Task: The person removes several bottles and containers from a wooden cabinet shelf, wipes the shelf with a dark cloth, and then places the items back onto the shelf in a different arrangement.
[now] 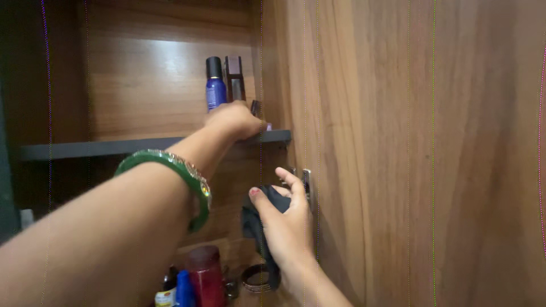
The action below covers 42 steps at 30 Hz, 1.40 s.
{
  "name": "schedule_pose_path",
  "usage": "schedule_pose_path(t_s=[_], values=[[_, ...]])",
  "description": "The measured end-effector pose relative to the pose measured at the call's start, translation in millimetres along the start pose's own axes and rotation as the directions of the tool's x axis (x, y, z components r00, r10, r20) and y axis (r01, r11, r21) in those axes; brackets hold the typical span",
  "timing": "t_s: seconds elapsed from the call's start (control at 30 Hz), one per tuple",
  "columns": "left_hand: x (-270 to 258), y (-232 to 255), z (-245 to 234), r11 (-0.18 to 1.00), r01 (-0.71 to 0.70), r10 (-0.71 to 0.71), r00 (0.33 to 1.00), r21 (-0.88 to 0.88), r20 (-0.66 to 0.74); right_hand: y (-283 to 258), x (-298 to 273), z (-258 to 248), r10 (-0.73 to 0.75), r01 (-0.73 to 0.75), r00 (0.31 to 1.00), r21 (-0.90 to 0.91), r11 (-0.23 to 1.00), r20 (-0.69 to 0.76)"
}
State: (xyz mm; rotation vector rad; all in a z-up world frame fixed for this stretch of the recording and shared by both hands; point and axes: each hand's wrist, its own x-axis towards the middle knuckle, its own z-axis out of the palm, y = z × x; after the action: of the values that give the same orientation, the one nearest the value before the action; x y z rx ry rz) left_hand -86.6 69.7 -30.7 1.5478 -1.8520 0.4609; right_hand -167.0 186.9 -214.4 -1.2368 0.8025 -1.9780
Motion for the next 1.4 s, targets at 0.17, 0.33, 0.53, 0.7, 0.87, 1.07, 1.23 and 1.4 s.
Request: schedule_pose_path(t_s=[0.17,0.33,0.53,0.7,0.87,1.07,1.23,1.4], values=[[-37.9,-1.6,-9.7,0.987,-0.064,0.045,0.99,-0.144,-0.134,4.5,1.0,-0.4,-0.091,0.089,0.996,-0.105,0.991,-0.022],[-105.6,-3.2,-12.0,0.931,-0.19,0.041,0.904,-0.313,-0.426,10.9,5.0,0.1,-0.105,0.101,0.993,-0.083,0.991,-0.045],[-177.1,-26.0,-0.8,0.901,-0.06,-0.117,0.92,-0.429,-0.373,21.2,7.7,-1.2,-0.25,0.238,0.965,-0.128,0.963,-0.084],[-221.6,-53.8,30.6,0.832,0.222,-0.259,0.966,-0.508,-0.002,24.0,4.8,-10.3,-0.117,0.111,0.993,-0.168,0.979,-0.026],[-232.7,-73.7,49.9,0.928,0.259,-0.212,0.958,-0.267,0.195,36.3,1.8,-20.5,-0.083,0.089,0.996,-0.382,0.92,0.033],[-242.6,-87.1,69.1,0.978,0.115,-0.073,0.971,-0.177,0.226,48.4,6.7,-23.7,-0.188,0.181,0.982,-0.458,0.87,0.031],[-251.8,-89.0,91.1,0.983,0.103,-0.053,0.952,-0.154,0.302,55.2,5.2,-24.5,-0.167,0.157,0.986,-0.463,0.872,0.02],[-260.1,-88.4,116.8,0.985,0.049,0.002,0.956,-0.165,0.292,63.2,6.6,-25.1,-0.18,0.167,0.984,-0.491,0.855,0.022]])
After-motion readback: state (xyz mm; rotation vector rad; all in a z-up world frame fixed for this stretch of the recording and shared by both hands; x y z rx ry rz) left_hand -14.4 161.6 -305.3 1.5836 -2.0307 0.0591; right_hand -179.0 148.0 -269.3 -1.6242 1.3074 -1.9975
